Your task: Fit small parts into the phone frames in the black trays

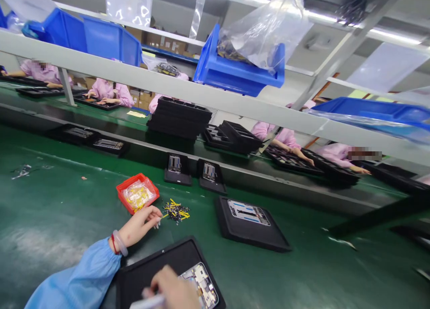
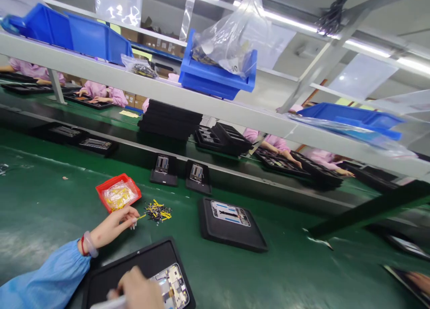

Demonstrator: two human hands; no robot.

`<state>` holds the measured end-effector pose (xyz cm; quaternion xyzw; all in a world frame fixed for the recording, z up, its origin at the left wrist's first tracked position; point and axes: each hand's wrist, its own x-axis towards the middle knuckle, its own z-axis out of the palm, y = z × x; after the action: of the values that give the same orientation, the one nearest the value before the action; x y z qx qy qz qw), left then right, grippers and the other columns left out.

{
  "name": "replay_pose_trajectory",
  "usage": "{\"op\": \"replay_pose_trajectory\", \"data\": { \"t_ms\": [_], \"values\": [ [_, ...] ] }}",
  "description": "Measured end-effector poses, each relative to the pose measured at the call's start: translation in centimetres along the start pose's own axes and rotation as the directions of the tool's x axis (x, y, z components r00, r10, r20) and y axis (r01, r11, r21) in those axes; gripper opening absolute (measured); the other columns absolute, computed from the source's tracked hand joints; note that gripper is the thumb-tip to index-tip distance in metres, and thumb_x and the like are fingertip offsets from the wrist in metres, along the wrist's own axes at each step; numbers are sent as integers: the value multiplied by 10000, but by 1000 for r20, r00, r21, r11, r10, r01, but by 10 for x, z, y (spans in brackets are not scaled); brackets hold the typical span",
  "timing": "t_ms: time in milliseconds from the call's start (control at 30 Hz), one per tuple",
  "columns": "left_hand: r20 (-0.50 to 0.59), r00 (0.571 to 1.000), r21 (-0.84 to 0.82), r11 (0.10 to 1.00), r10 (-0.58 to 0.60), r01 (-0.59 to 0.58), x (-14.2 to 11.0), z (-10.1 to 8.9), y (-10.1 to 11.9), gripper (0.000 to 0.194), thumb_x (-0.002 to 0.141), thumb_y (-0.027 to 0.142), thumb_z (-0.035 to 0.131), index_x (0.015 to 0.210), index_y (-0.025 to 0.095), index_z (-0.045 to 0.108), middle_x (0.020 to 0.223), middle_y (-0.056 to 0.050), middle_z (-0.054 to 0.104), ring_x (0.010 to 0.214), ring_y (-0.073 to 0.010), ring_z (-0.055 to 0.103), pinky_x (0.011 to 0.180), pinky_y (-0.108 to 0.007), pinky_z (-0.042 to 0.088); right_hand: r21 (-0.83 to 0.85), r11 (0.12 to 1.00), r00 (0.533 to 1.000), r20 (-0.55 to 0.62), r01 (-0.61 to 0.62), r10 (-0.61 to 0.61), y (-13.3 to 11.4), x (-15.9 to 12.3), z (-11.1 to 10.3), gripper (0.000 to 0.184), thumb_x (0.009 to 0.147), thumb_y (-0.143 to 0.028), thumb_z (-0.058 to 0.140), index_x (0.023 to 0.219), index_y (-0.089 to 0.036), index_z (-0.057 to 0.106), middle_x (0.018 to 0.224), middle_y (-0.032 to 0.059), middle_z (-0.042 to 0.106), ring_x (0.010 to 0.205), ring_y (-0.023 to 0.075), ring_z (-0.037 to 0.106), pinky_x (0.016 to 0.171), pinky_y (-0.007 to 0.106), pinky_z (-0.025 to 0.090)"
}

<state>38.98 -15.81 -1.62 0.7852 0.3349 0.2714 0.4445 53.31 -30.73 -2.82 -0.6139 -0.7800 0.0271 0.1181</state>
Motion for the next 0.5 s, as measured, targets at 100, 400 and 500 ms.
{"op": "replay_pose_trajectory", "data": {
  "t_ms": [100, 400, 500],
  "values": [
    [-95, 995, -33, 999, 38, -41, -1, -7, 1, 212, 884, 339, 380, 927, 176, 509, 792, -34, 604, 701, -159, 588, 679, -287, 506, 21, 999, 989, -141, -29, 32, 11, 45, -28, 145, 887, -204, 498, 785, -232, 597, 697, -7, 634, 538, 159, 647, 488, 227, 418],
    [-174, 946, 267, 938, 274, -223, -7, -9, 6, 188, 916, 214, 332, 884, 180, 513, 843, -69, 598, 756, -176, 583, 713, -297, 508, -213, 965, 966, -175, 154, -193, 16, 109, -30, 126, 825, -102, 466, 811, -187, 559, 731, 28, 623, 491, 167, 622, 425, 259, 346],
    [-166, 922, 391, 881, 350, -265, -8, -12, 6, 212, 933, 186, 306, 896, 171, 514, 849, -77, 602, 764, -182, 592, 711, -298, 514, -213, 957, 962, -143, 199, -231, 14, 113, -30, 148, 798, -70, 474, 819, -181, 569, 720, 23, 624, 509, 169, 625, 448, 258, 361]
  ]
}}
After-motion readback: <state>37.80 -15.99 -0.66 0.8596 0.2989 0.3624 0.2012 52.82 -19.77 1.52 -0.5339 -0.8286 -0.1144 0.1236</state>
